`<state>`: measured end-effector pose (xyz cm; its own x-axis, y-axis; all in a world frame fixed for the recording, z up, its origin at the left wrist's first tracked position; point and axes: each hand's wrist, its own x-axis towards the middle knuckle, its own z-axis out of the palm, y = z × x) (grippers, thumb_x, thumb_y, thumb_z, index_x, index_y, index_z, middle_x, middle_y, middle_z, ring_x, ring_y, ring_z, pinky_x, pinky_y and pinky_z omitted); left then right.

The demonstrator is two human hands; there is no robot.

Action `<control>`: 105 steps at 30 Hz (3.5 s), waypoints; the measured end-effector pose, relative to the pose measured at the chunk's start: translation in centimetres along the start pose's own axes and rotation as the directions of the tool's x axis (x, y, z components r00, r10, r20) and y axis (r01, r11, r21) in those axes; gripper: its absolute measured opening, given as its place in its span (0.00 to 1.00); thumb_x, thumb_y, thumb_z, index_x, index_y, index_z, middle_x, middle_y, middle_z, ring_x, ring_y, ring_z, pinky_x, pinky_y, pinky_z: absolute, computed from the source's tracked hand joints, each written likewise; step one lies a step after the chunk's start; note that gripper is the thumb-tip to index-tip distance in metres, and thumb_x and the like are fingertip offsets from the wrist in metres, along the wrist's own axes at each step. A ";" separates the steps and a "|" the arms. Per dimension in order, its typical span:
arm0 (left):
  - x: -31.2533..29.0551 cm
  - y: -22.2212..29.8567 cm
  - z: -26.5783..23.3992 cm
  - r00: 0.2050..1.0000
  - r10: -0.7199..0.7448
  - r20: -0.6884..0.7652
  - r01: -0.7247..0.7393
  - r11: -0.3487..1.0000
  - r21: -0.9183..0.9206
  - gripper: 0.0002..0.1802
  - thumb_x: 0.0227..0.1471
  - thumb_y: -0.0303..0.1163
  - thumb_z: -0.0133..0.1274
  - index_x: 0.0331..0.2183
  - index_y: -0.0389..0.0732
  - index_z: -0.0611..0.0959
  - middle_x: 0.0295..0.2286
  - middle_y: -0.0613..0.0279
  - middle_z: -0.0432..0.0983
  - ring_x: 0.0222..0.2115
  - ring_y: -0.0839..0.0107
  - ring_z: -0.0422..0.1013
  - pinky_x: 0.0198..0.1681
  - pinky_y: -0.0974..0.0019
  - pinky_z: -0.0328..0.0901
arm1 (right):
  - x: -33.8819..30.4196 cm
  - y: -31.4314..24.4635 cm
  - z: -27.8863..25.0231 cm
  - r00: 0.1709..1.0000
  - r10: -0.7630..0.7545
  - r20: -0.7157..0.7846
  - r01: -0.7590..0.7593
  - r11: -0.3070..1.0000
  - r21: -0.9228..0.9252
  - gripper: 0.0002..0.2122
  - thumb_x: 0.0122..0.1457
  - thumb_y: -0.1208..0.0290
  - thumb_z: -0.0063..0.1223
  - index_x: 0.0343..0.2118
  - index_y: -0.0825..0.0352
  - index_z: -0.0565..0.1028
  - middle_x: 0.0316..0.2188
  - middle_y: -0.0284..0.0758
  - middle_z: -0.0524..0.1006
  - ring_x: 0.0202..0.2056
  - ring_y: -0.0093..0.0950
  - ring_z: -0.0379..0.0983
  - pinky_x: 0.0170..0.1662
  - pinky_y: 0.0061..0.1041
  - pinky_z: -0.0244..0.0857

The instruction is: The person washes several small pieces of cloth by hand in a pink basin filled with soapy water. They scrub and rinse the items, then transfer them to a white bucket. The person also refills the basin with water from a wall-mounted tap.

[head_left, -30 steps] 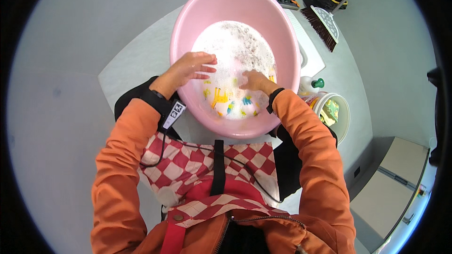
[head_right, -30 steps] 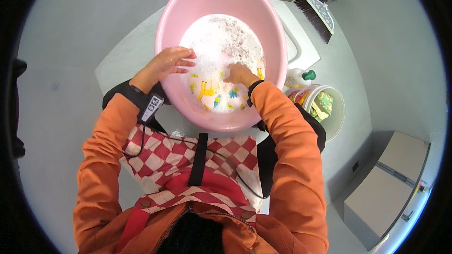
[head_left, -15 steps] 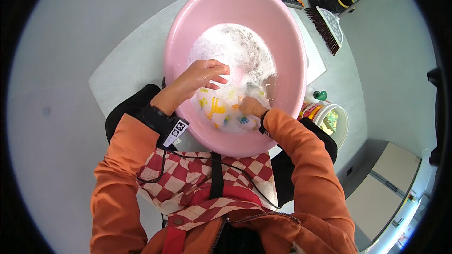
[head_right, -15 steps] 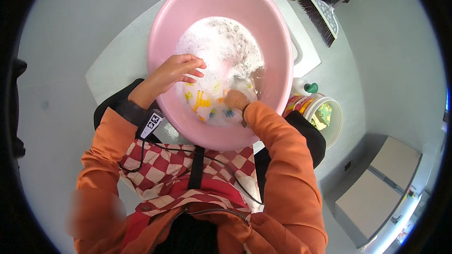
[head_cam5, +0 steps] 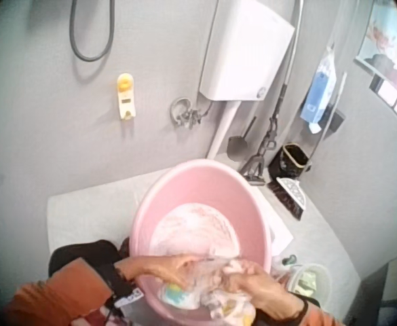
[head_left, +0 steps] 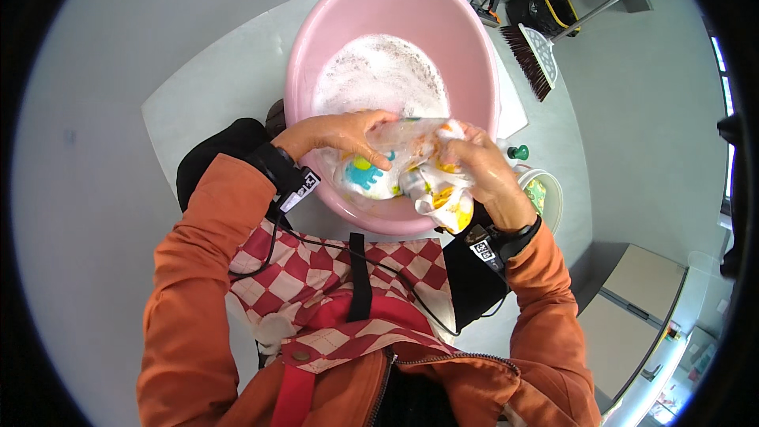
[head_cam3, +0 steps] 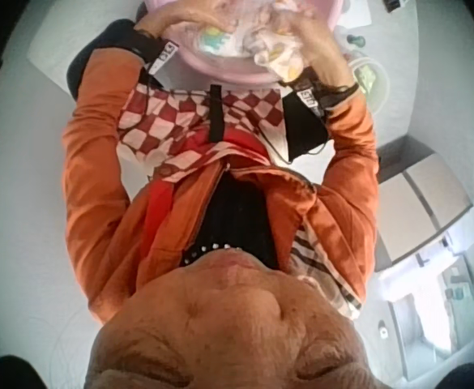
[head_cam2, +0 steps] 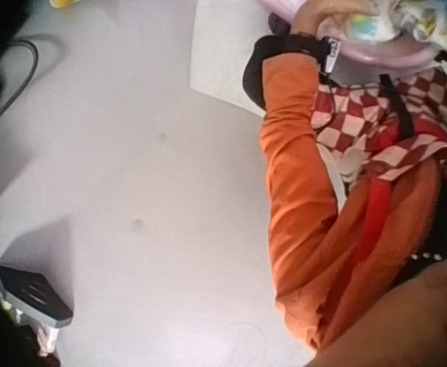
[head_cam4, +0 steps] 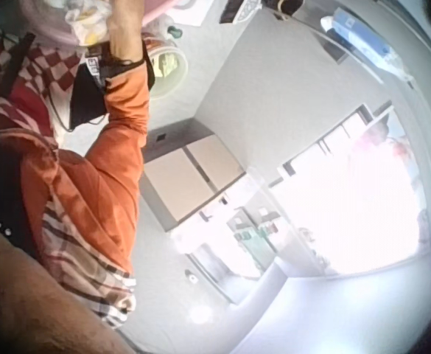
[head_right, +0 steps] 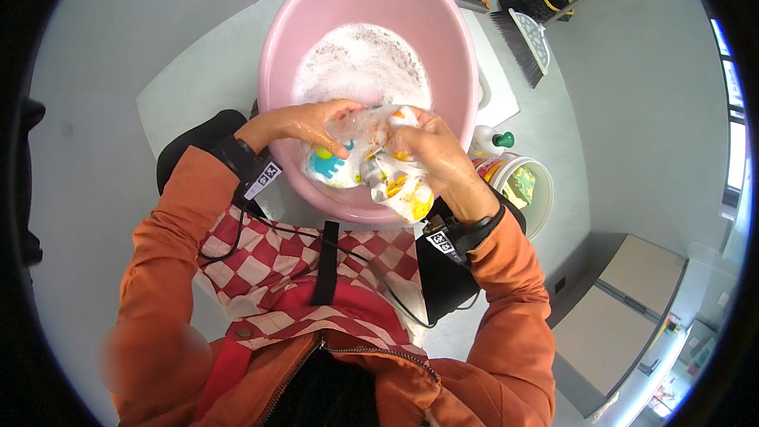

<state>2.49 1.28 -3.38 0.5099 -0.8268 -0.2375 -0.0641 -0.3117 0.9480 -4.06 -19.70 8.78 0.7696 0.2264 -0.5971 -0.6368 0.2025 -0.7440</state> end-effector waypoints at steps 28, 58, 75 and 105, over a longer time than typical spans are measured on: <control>-1.0 3.2 0.8 0.975 -0.189 -0.117 0.054 0.714 -0.698 0.20 0.55 0.35 0.45 0.45 0.32 0.70 0.39 0.58 0.72 0.38 0.73 0.70 0.43 0.70 0.65 | 5.4 5.8 -8.3 0.944 -0.271 0.189 0.193 -0.010 -0.981 0.35 0.39 0.56 0.65 0.52 0.66 0.66 0.51 0.48 0.62 0.56 0.40 0.53 0.57 0.38 0.50; 2.6 4.0 -1.8 0.885 -0.345 -0.313 0.175 0.869 -0.462 0.38 0.40 0.46 0.62 0.47 0.33 0.69 0.41 0.53 0.71 0.40 0.67 0.70 0.44 0.68 0.64 | 1.6 0.2 -6.4 0.973 -0.193 -0.126 0.231 0.818 0.527 0.13 0.49 0.70 0.50 0.37 0.72 0.71 0.30 0.37 0.76 0.33 0.32 0.73 0.40 0.29 0.68; 5.2 6.6 -0.1 0.908 -0.397 -0.133 -0.055 0.202 -0.978 0.33 0.48 0.60 0.49 0.40 0.38 0.74 0.33 0.62 0.73 0.34 0.71 0.71 0.37 0.68 0.67 | 7.3 4.9 3.9 0.490 -0.817 -0.305 0.346 0.503 -0.792 0.20 0.56 0.67 0.48 0.49 0.70 0.63 0.43 0.44 0.66 0.46 0.36 0.63 0.50 0.31 0.56; 0.0 6.1 -4.6 0.796 -0.352 -0.493 0.069 0.861 -0.503 0.26 0.51 0.48 0.52 0.38 0.31 0.78 0.37 0.51 0.74 0.36 0.70 0.71 0.37 0.69 0.66 | 4.3 0.7 -6.4 0.946 -0.320 -0.050 0.152 0.575 -0.804 0.21 0.42 0.74 0.60 0.43 0.67 0.71 0.30 0.36 0.76 0.33 0.23 0.71 0.40 0.22 0.64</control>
<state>6.04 1.54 3.37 0.8514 -0.3171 -0.4178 0.4115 -0.0900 0.9069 -0.93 -24.66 3.75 0.9341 0.1018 -0.3422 -0.2113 -0.6149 -0.7598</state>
